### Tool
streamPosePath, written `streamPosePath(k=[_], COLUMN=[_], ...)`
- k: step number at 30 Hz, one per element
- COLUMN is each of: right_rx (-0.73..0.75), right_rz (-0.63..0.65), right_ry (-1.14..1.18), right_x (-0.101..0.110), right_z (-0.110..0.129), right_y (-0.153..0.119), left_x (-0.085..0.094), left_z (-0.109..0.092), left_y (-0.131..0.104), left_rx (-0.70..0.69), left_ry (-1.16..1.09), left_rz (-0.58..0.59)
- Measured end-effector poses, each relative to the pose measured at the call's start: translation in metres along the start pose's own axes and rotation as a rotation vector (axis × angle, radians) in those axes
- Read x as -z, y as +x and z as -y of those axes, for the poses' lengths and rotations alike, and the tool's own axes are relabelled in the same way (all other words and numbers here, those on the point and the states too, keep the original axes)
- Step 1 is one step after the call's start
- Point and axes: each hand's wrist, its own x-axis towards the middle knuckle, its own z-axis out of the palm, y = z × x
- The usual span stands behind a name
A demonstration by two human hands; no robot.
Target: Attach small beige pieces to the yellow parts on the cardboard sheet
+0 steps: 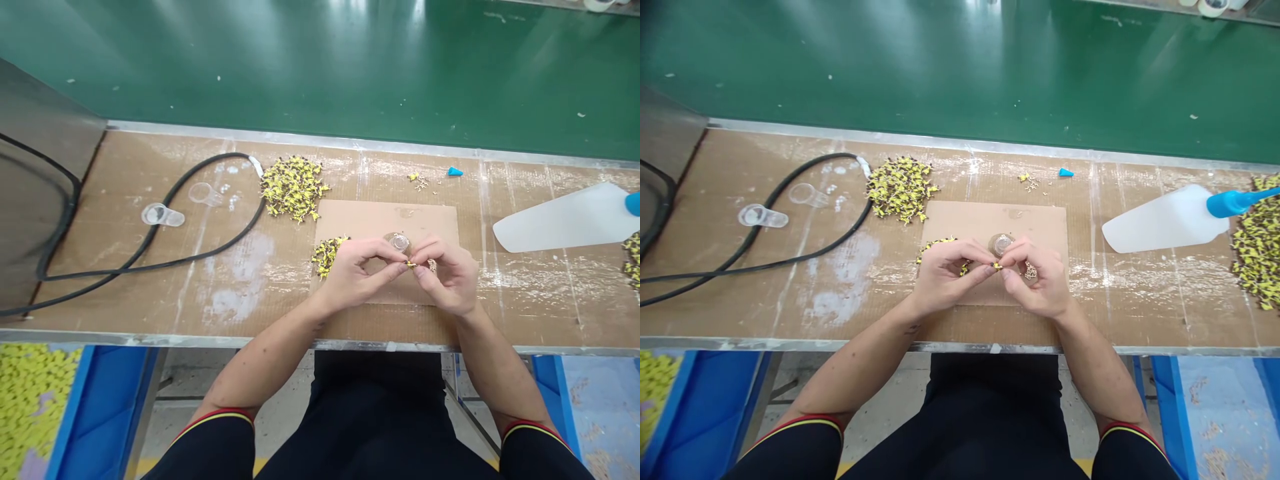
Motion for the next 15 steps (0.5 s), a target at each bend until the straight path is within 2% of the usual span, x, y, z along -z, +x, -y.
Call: streamPosePath(k=[8,15], right_rx=[0.074,0.08], right_rz=[-0.063,-0.084], right_ry=[-0.111,-0.085], right_x=[-0.0023,-0.0032], right_z=[0.0035,0.0017], right_y=[0.0015,0.0004], left_x=[-0.0007,-0.0011], left_z=[-0.0005,-0.001], left_y=[0.0009,-0.0017], left_rx=[-0.133,-0.26], left_ry=[0.052,0.197], left_rz=[-0.021,-0.037])
